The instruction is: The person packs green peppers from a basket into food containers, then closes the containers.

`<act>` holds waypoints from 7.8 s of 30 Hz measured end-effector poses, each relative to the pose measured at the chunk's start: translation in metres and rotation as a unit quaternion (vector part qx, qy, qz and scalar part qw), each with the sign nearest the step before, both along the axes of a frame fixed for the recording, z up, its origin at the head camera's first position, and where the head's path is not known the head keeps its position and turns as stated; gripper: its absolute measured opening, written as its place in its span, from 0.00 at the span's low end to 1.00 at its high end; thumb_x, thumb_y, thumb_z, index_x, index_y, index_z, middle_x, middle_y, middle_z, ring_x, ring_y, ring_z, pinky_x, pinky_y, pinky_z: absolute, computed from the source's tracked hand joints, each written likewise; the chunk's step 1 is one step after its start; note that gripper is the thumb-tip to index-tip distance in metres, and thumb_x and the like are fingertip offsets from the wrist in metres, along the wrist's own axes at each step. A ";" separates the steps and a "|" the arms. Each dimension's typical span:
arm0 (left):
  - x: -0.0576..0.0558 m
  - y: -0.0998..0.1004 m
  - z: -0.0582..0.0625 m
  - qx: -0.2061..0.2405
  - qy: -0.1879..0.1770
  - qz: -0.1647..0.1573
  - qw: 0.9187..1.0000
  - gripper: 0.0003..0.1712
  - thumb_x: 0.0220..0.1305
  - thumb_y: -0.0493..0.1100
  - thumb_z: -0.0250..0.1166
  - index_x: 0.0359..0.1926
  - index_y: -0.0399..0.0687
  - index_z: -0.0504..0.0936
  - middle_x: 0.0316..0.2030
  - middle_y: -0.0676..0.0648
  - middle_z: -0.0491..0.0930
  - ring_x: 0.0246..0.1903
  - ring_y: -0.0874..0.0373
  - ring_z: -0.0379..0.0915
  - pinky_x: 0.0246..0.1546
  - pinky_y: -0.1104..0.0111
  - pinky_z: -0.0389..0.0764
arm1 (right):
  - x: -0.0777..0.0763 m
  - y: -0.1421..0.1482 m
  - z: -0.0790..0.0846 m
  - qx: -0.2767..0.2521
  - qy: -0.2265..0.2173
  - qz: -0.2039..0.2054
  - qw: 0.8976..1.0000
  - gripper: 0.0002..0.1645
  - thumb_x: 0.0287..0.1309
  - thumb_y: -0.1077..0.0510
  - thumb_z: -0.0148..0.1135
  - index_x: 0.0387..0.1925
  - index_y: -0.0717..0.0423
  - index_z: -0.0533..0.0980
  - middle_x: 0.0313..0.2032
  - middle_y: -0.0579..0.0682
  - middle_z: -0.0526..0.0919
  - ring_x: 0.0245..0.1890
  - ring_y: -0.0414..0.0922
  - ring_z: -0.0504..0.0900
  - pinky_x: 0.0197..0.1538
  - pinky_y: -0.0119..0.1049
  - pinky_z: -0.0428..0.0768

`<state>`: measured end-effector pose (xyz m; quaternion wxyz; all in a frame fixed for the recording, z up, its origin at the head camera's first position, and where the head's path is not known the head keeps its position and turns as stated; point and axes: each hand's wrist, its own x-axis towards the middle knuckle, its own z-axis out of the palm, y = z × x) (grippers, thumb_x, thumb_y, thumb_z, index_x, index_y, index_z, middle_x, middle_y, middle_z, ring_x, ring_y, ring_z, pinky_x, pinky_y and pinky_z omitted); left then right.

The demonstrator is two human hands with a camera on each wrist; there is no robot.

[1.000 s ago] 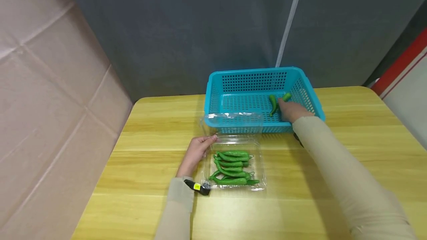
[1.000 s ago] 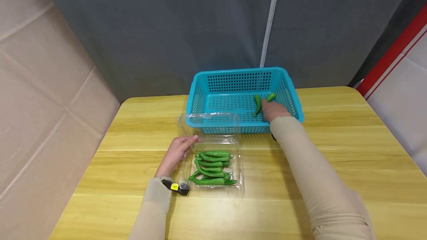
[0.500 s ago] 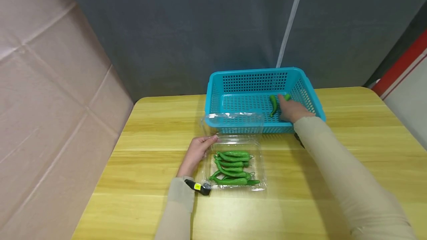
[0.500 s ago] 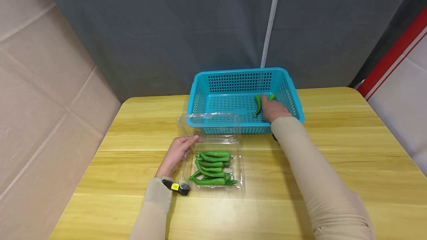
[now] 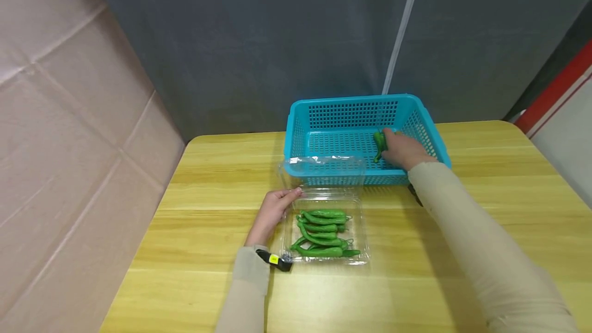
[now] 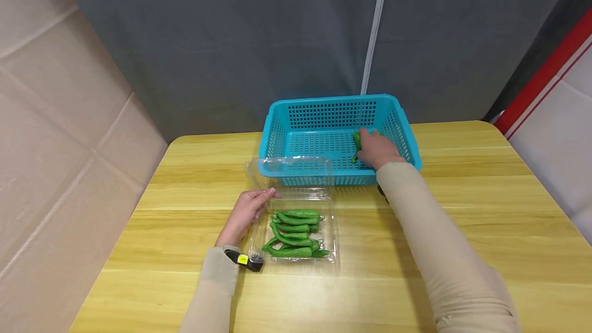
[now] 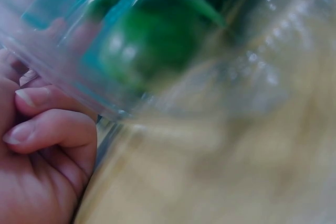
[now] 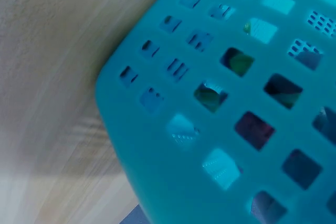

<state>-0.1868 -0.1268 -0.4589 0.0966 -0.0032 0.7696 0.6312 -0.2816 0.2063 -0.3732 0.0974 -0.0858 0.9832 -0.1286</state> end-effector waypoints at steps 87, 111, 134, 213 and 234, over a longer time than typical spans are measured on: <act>-0.006 -0.004 -0.001 0.018 0.009 -0.015 1.000 0.25 0.49 0.66 0.60 0.36 0.53 0.84 0.27 0.46 0.78 0.08 0.64 0.50 0.07 0.73 0.52 | 0.118 -0.047 0.040 -0.250 0.349 -0.050 0.902 0.23 0.55 0.55 0.60 0.53 0.56 0.70 0.43 0.53 0.77 0.36 0.47 0.77 0.30 0.41 0.79; -0.004 -0.003 0.000 0.015 0.005 -0.016 1.000 0.26 0.49 0.66 0.60 0.36 0.52 0.84 0.24 0.52 0.77 0.08 0.64 0.51 0.07 0.73 0.53 | 0.131 -0.050 0.020 -0.290 0.355 -0.053 0.887 0.22 0.50 0.60 0.64 0.48 0.59 0.73 0.36 0.54 0.79 0.33 0.45 0.79 0.27 0.38 0.78; -0.007 -0.003 -0.001 0.021 0.003 -0.006 1.000 0.26 0.48 0.66 0.61 0.36 0.51 0.84 0.10 0.54 0.59 0.08 0.62 0.49 0.07 0.71 0.52 | 0.136 -0.066 0.022 -0.278 0.349 0.067 0.892 0.24 0.45 0.62 0.68 0.47 0.59 0.73 0.38 0.51 0.79 0.33 0.42 0.77 0.30 0.33 0.78; -0.008 -0.002 0.000 0.025 0.005 -0.014 1.000 0.25 0.51 0.63 0.61 0.36 0.48 0.84 0.11 0.55 0.61 0.09 0.64 0.52 0.08 0.72 0.54 | 0.135 -0.115 -0.037 -0.156 0.184 0.190 0.952 0.19 0.50 0.60 0.64 0.47 0.48 0.75 0.43 0.43 0.79 0.44 0.41 0.76 0.48 0.38 0.74; -0.008 -0.002 -0.002 0.017 0.010 -0.016 1.000 0.25 0.51 0.64 0.60 0.36 0.50 0.84 0.09 0.55 0.59 0.08 0.64 0.50 0.07 0.72 0.52 | 0.137 -0.116 -0.036 -0.142 0.198 0.190 0.951 0.20 0.51 0.63 0.61 0.48 0.50 0.76 0.44 0.45 0.78 0.45 0.42 0.76 0.48 0.38 0.74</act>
